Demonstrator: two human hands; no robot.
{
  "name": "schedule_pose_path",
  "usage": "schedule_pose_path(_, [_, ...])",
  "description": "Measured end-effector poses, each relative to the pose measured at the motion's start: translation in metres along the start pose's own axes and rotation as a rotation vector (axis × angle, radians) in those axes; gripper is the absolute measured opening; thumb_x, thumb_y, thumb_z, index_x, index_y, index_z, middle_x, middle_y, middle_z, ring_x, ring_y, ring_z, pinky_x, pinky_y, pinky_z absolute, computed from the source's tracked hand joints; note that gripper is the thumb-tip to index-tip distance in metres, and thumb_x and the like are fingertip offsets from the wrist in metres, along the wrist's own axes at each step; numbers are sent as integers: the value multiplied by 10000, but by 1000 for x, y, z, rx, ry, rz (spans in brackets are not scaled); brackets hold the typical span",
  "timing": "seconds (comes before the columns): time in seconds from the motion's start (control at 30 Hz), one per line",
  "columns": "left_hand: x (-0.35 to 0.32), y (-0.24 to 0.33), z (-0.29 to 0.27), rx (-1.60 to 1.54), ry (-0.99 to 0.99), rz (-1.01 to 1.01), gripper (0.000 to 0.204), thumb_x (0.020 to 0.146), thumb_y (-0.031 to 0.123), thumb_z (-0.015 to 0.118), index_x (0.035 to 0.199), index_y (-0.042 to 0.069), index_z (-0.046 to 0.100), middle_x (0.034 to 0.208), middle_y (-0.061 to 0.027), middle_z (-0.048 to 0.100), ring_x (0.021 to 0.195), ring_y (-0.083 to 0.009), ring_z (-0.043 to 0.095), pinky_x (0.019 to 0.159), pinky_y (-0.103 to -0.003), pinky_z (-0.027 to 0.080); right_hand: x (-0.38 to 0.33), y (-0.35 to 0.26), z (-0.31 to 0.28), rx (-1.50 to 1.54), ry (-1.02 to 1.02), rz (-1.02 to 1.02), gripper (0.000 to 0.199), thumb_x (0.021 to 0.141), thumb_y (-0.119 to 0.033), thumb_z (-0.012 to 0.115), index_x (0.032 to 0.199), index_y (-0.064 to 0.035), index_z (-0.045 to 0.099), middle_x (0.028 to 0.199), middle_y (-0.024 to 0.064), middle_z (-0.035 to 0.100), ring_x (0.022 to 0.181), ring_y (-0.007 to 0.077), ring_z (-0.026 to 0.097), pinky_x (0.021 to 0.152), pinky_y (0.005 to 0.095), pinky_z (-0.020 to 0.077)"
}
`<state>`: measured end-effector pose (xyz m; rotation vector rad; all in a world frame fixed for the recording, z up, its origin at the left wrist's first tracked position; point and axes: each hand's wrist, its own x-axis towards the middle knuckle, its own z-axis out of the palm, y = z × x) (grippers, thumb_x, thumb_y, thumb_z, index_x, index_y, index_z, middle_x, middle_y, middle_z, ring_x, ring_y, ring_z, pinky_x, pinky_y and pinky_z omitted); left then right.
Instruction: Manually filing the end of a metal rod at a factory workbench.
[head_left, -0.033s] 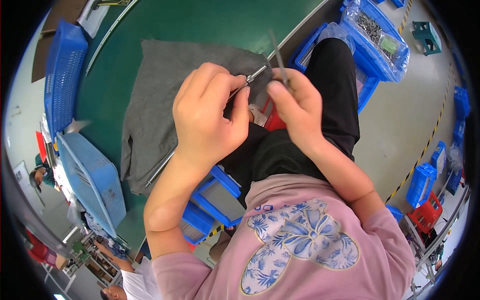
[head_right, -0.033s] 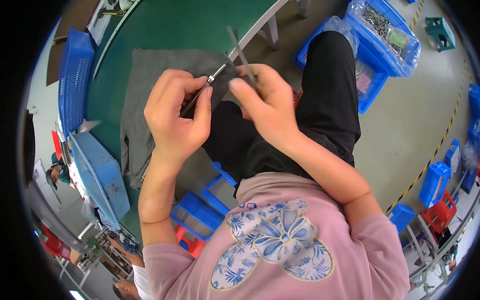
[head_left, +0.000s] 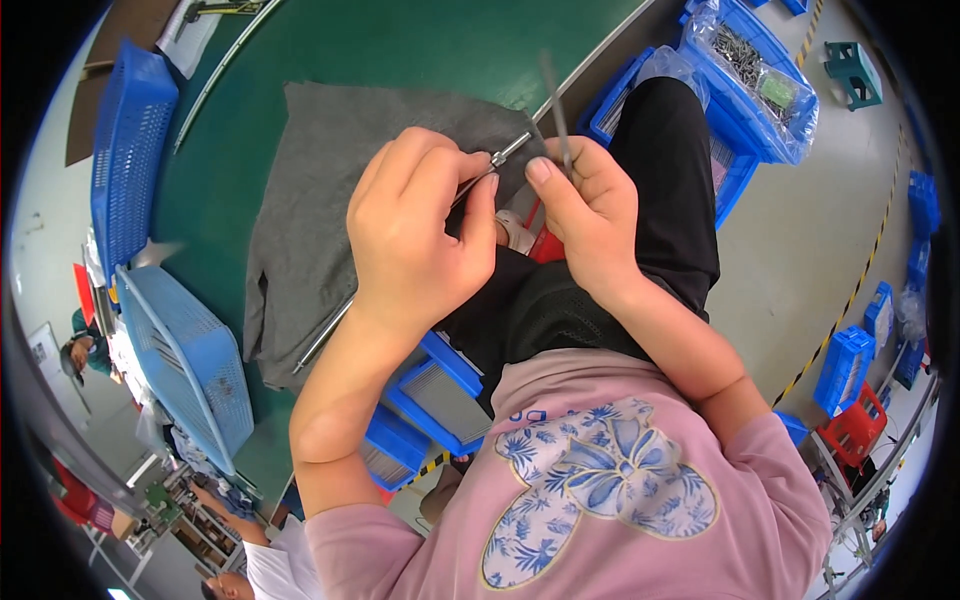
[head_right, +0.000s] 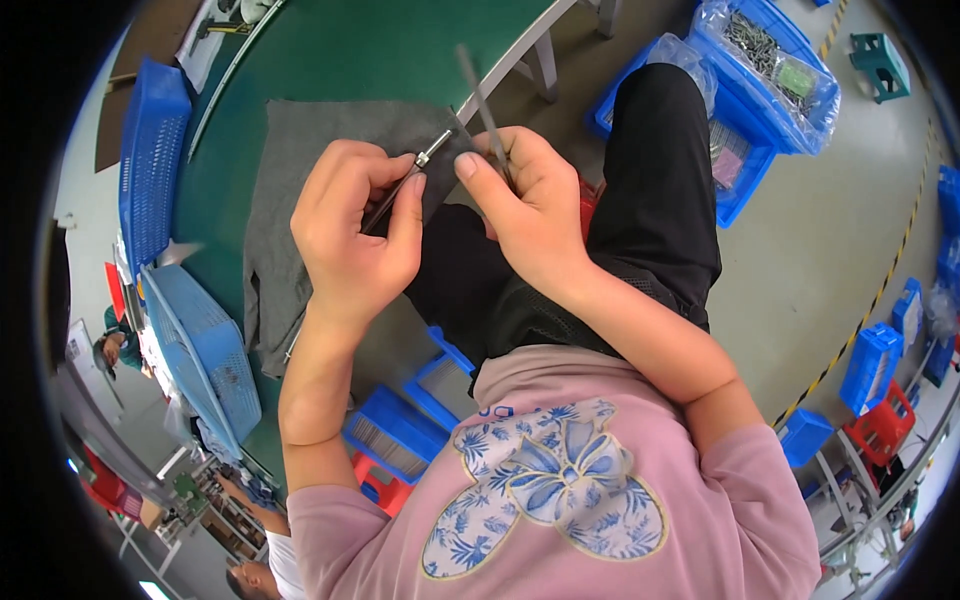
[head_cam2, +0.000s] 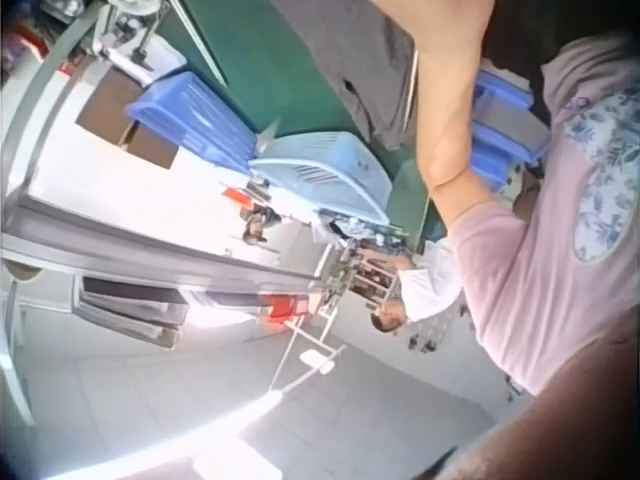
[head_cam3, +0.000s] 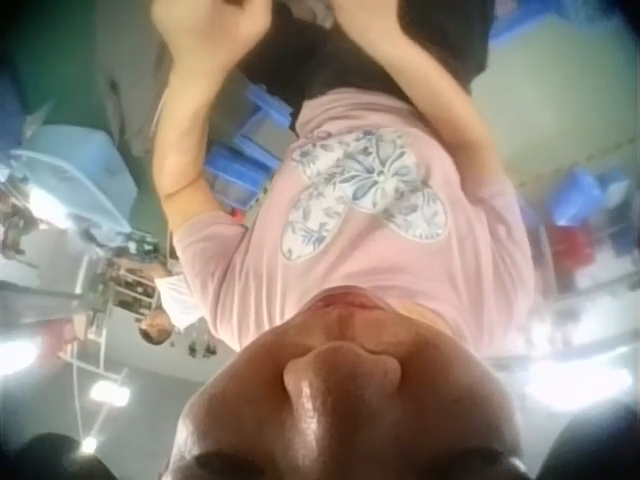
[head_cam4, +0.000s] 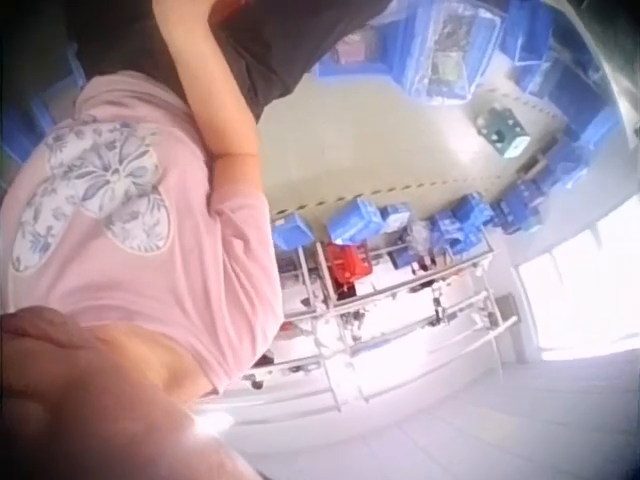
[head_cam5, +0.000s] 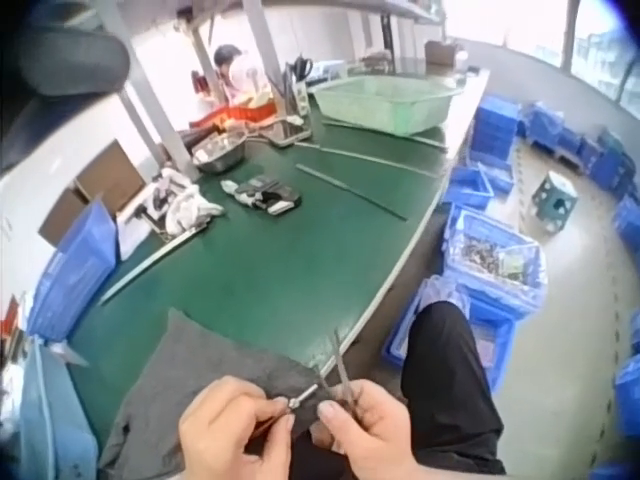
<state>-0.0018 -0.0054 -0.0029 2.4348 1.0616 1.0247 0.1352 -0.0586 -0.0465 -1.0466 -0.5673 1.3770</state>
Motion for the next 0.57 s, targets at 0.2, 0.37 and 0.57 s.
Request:
schedule_pose_path(0.2, [-1,0,6,-26,22,-9,158,634,-60,670,704,13,549,688,-82,513,594,-259,518,521,-346,406,11,13,20,-180,139,-409,123,774,-30,708,775,-20,586,522,-67,381,462,14,309,425,200,252])
schedule_pose_path(0.37, [2,-2,7,-81,20,-59,156,637,-70,656,692,9,534,688,-87,515,597,-270,517,522,-351,405,23,7,18,-408,199,-689,162,738,-11,719,738,-30,557,480,-43,367,424,23,310,401,207,261])
schedule_pose_path(0.57, [4,-2,5,-52,-5,-5,152,664,-97,650,717,-10,538,708,-88,531,590,-217,528,519,-302,419,29,3,16,-638,206,-908,180,754,4,698,718,-44,529,451,-43,392,401,17,337,391,198,294])
